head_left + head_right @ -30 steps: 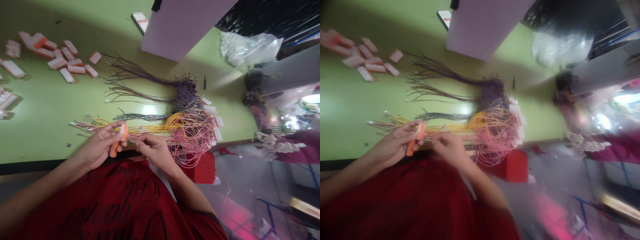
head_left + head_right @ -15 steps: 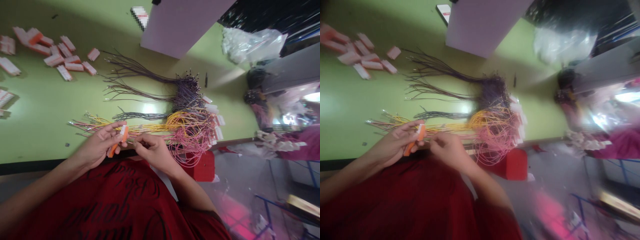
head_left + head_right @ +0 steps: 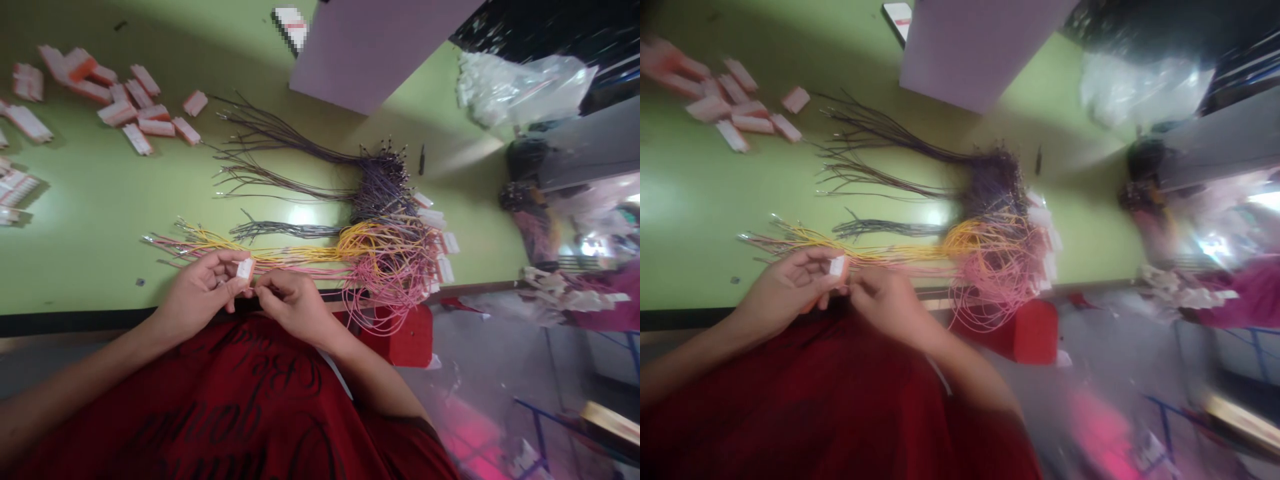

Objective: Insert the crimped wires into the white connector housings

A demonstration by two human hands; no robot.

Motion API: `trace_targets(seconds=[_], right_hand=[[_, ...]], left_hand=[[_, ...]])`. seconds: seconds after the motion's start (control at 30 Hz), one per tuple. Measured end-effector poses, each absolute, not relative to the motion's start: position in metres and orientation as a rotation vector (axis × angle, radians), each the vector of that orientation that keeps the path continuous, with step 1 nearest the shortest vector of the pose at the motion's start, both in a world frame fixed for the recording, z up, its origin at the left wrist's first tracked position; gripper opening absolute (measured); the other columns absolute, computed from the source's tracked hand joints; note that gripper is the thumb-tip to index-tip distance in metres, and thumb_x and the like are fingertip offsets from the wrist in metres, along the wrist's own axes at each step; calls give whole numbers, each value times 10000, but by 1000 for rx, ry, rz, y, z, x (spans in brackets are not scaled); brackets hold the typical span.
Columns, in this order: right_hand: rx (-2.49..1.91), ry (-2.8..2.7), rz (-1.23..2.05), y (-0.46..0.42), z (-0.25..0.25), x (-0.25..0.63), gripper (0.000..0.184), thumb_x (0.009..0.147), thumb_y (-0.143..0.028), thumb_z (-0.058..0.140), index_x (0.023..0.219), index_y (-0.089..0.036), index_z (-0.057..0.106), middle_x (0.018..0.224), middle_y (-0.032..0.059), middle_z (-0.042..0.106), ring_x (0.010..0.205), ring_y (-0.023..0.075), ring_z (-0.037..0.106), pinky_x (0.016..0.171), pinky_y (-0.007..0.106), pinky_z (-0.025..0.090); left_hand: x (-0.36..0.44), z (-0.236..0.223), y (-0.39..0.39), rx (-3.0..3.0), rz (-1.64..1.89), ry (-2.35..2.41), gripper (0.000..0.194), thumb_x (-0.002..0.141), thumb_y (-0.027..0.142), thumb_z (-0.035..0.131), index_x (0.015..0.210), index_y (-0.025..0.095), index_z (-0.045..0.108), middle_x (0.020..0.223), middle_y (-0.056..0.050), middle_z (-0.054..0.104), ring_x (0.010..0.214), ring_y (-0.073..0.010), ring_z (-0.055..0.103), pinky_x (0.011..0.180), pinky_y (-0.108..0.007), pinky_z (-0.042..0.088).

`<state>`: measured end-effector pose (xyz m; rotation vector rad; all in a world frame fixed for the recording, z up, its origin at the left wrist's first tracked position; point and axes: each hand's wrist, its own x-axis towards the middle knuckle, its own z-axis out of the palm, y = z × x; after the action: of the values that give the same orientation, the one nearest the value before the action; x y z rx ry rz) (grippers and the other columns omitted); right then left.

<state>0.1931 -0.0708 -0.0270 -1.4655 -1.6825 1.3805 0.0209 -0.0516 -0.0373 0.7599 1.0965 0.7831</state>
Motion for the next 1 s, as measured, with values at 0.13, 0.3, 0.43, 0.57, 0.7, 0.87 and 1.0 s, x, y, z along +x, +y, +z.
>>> trace_targets(seconds=[0.13, 0.3, 0.43, 0.57, 0.7, 0.87, 1.0], right_hand=[[-1484, -1667, 1425, -72, -30, 189, 212, 880, -148, 518, 722, -181, 655, 704, -19, 660, 650, 101, 580, 642, 207, 440], [-1488, -2059, 1058, -55, -32, 203, 228, 967, -202, 525, 813, -178, 691, 794, 35, 707, 747, 154, 601, 722, 280, 443], [-1597, -2473, 333, -39, -46, 218, 195, 946, -149, 548, 805, -169, 681, 854, 94, 707, 807, 217, 553, 734, 358, 376], [-1483, -2430, 305, -38, -50, 230, 197, 938, -118, 517, 805, -183, 647, 823, 63, 704, 789, 202, 570, 742, 361, 393], [-1474, -2077, 646, -44, -28, 243, 115, 891, -129, 550, 834, -204, 616, 765, 16, 669, 725, 164, 606, 708, 323, 468], [-1368, -1745, 1084, -50, 7, 224, 46, 900, -230, 627, 871, -229, 661, 805, 14, 715, 729, 147, 671, 688, 296, 535], [-1215, -1567, 1598, -46, 3, 197, 92, 910, -259, 602, 894, -210, 678, 750, 4, 715, 668, 129, 677, 645, 266, 550]], left_hand=[[18, -38, -55, 741, 768, 1120, 324, 681, 251, 774, 943, 151, 612, 677, 19, 678, 439, -76, 541, 363, -162, 401], [6, -42, -54, 717, 729, 1172, 335, 704, 263, 757, 972, 156, 585, 663, 7, 696, 424, -91, 548, 365, -181, 430], [1, -42, -51, 754, 651, 1159, 333, 710, 266, 736, 989, 152, 593, 666, 12, 682, 428, -89, 534, 373, -187, 445], [1, -39, -49, 767, 549, 1134, 347, 719, 265, 719, 1020, 156, 587, 679, 24, 659, 405, -78, 501, 353, -185, 410], [3, -39, -49, 751, 482, 1074, 438, 716, 272, 725, 1114, 151, 589, 676, 31, 630, 451, -108, 553, 386, -207, 435], [15, -41, -43, 763, 489, 996, 465, 743, 296, 753, 1167, 173, 608, 726, 2, 663, 552, -147, 623, 425, -218, 438], [20, -41, -37, 684, 613, 997, 448, 686, 322, 822, 1062, 176, 626, 789, -17, 700, 583, -144, 632, 447, -215, 455]])
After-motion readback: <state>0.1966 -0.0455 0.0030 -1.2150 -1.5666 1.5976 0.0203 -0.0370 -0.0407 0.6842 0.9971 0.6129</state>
